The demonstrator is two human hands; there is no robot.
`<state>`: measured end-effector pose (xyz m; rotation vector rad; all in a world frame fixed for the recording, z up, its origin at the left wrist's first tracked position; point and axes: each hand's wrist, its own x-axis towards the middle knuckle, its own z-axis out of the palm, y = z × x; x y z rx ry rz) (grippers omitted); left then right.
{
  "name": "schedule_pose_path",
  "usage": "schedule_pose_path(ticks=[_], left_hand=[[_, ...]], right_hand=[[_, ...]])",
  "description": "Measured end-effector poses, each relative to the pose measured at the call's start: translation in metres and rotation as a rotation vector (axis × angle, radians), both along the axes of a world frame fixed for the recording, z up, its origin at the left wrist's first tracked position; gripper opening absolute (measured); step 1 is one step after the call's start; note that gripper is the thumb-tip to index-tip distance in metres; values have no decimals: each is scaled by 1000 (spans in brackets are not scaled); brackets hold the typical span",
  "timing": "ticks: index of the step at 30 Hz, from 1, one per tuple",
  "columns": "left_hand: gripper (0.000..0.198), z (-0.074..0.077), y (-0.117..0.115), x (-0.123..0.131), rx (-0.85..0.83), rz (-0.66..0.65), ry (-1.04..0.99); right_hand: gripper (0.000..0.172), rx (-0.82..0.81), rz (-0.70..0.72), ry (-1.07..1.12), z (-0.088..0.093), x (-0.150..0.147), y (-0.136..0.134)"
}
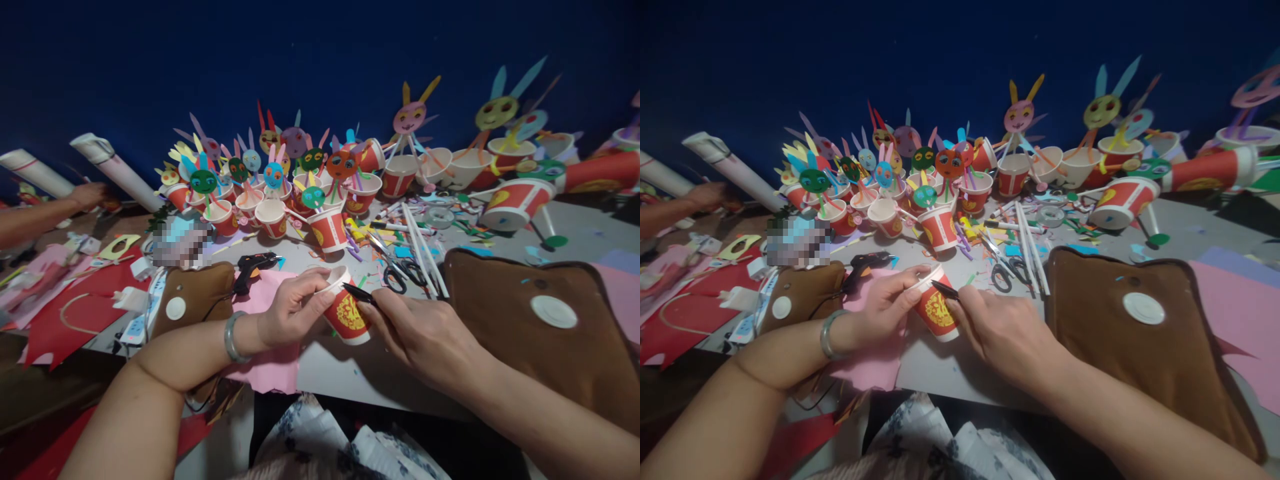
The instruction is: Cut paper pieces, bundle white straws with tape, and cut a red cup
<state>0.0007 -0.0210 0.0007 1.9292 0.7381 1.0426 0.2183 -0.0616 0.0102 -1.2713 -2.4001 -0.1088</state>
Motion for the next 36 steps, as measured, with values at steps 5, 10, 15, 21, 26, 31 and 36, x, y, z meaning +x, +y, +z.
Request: schedule_pose_path(ticks=[5, 10, 15, 21, 26, 31, 36], left_hand=[[36, -4, 2, -3, -124, -20, -44], [34, -12, 3, -4, -277, -35, -106], [31, -18, 5, -7, -369, -86, -189], [34, -17, 6, -10, -522, -141, -184], [35, -7, 7, -10, -540, -179, -161], [39, 0, 8, -10, -570, -186, -148], [42, 3, 8, -9, -700, -212, -138]], right_hand=[[40, 37, 20, -25, 4, 1, 2], [41, 115, 7, -44, 4, 3, 5], [37, 132, 23, -44, 5, 6, 7], [37, 137, 103, -46, 7, 8, 9], [36, 105, 142, -29, 8, 9, 9], [34, 84, 192, -16, 10, 8, 9], [30, 59, 242, 10, 6, 9, 9]])
